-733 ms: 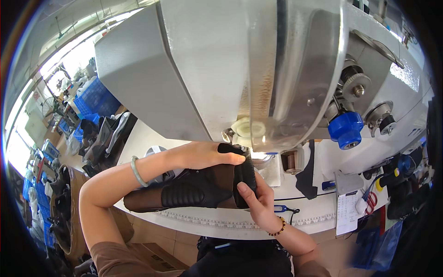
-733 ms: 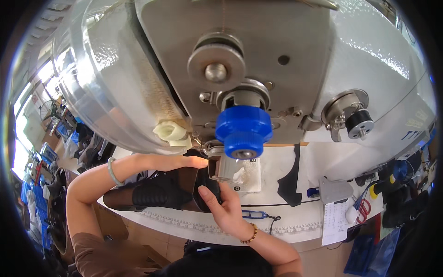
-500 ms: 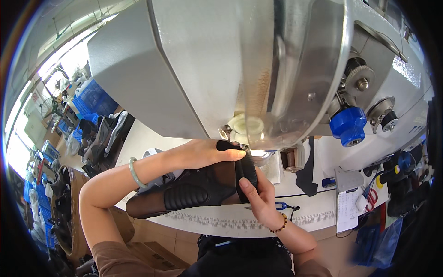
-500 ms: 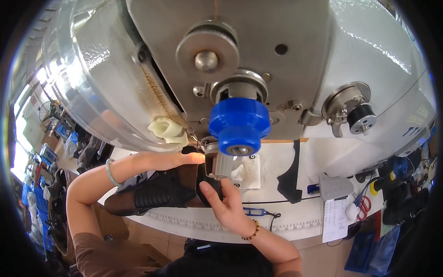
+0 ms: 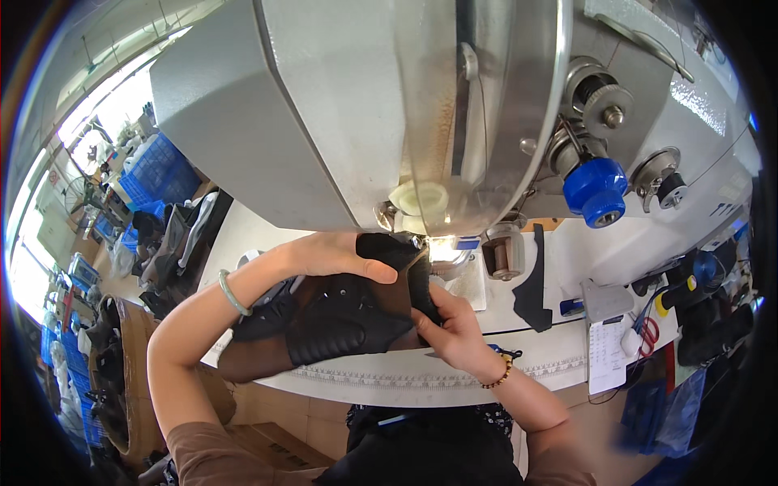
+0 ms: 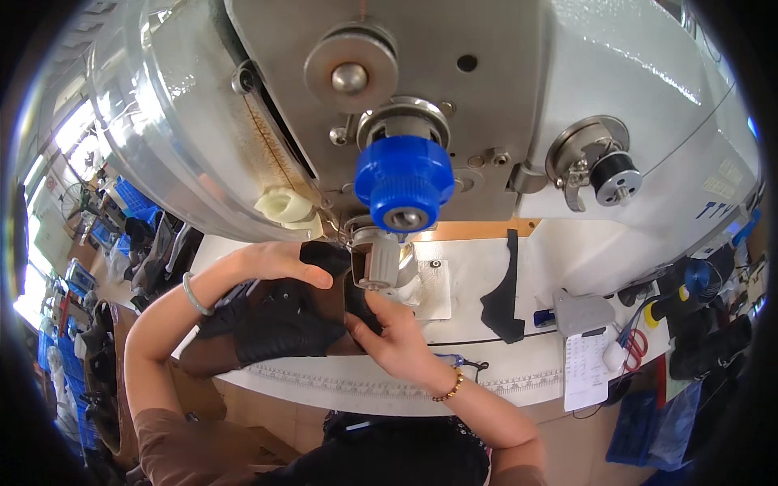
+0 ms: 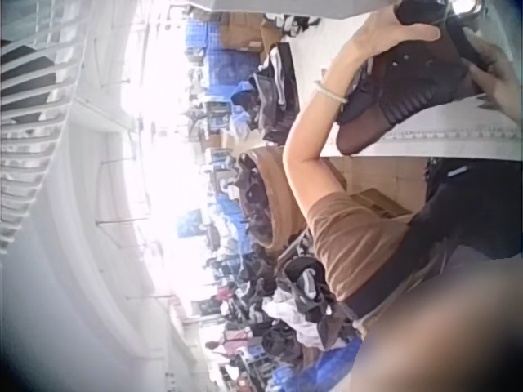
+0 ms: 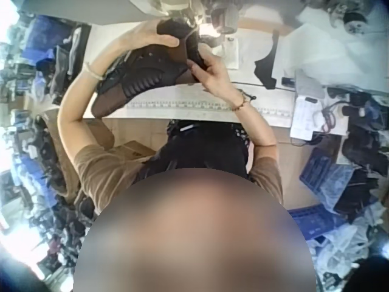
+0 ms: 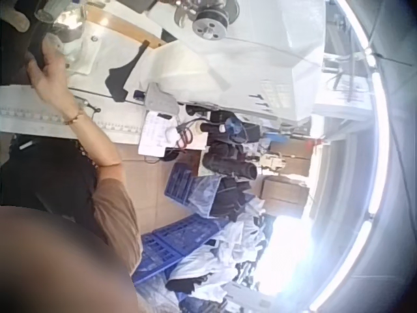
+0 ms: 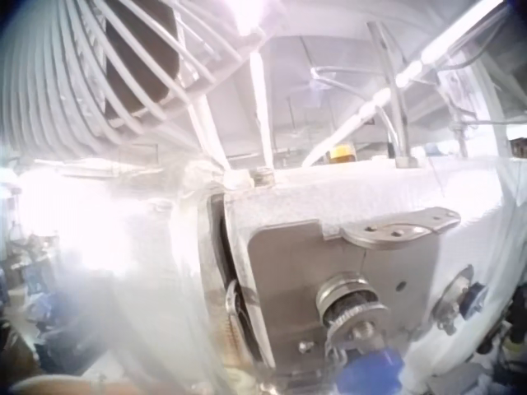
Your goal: The person stitches leather boot pieces together using a sewing machine, guides and rotates the material by hand under the needle, trims excess thread using thread snips, and continues sewing the boot sections together.
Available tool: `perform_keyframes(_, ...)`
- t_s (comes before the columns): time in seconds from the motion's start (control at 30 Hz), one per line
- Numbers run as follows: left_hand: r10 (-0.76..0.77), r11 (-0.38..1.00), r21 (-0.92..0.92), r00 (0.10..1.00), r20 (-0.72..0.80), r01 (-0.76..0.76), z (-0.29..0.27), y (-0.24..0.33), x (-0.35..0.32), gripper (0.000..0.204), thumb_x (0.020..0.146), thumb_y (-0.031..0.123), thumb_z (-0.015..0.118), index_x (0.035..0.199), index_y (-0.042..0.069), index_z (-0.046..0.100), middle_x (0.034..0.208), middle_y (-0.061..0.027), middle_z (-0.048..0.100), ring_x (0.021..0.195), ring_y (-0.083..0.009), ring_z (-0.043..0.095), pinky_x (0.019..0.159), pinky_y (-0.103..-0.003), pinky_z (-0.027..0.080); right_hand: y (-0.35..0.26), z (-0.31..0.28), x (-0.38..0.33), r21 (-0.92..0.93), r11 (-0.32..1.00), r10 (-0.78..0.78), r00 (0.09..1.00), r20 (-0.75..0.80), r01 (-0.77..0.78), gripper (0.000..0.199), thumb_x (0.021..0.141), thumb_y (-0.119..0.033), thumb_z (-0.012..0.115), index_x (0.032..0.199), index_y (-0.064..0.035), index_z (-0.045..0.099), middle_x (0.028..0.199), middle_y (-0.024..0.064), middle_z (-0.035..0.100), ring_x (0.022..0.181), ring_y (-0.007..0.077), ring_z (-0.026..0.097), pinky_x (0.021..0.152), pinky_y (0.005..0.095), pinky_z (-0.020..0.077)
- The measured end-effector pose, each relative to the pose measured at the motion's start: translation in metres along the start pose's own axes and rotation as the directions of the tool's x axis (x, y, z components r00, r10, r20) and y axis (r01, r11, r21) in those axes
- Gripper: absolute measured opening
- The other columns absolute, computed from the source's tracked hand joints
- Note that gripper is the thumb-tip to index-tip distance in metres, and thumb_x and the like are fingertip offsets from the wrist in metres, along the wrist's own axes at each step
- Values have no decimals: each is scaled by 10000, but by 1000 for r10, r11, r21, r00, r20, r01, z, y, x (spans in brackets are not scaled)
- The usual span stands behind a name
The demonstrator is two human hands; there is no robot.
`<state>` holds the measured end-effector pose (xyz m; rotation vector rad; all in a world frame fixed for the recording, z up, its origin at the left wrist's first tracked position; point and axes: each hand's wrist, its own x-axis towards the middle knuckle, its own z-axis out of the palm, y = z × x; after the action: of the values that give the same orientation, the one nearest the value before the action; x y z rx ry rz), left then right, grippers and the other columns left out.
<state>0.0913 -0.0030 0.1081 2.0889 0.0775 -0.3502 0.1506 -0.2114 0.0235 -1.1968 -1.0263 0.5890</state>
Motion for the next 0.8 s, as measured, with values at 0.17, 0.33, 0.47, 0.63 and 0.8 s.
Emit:
perform_keyframes(0.17,101,994,33,992,77,-103,-11,6,5,568,760,387,685,1150,-1,545,1041,-72,595,963,-159,536,849,-274,430,4,11,2,79,997,-2,999,-51,6,153,871,-46,543,1016,0,530,718,2,523,656,52,443,571,220,391)
perform_keyframes(0.33,89,996,21,991,97,-91,-8,-6,7,564,773,393,672,1158,3,541,1058,-72,586,980,-157,524,866,-274,419,1,18,2,147,989,48,994,-100,-33,170,882,-56,533,1040,7,523,775,-9,537,695,39,441,595,209,394)
perform_keyframes(0.47,28,994,-107,994,102,-17,-3,-6,4,579,769,418,668,1151,1,543,1041,-71,591,959,-155,531,844,-269,428,8,18,3,189,982,40,993,-109,-19,201,889,-59,524,1075,15,515,813,-22,537,725,28,435,616,193,388)
perform_keyframes(0.63,-33,997,-70,997,67,37,1,4,-4,576,769,423,663,1138,-3,545,1036,-84,590,963,-156,529,832,-277,428,5,13,-2,276,955,137,987,-85,-109,240,881,-65,547,1111,-3,520,871,-42,531,754,31,450,639,187,390)
perform_keyframes(0.8,112,989,119,976,-187,-90,9,2,-8,618,745,436,679,1122,-33,536,1021,-125,587,966,-190,535,848,-305,425,16,-9,-12,466,846,237,966,107,-259,286,856,-70,587,1131,-12,532,925,-48,542,802,30,469,722,186,393)
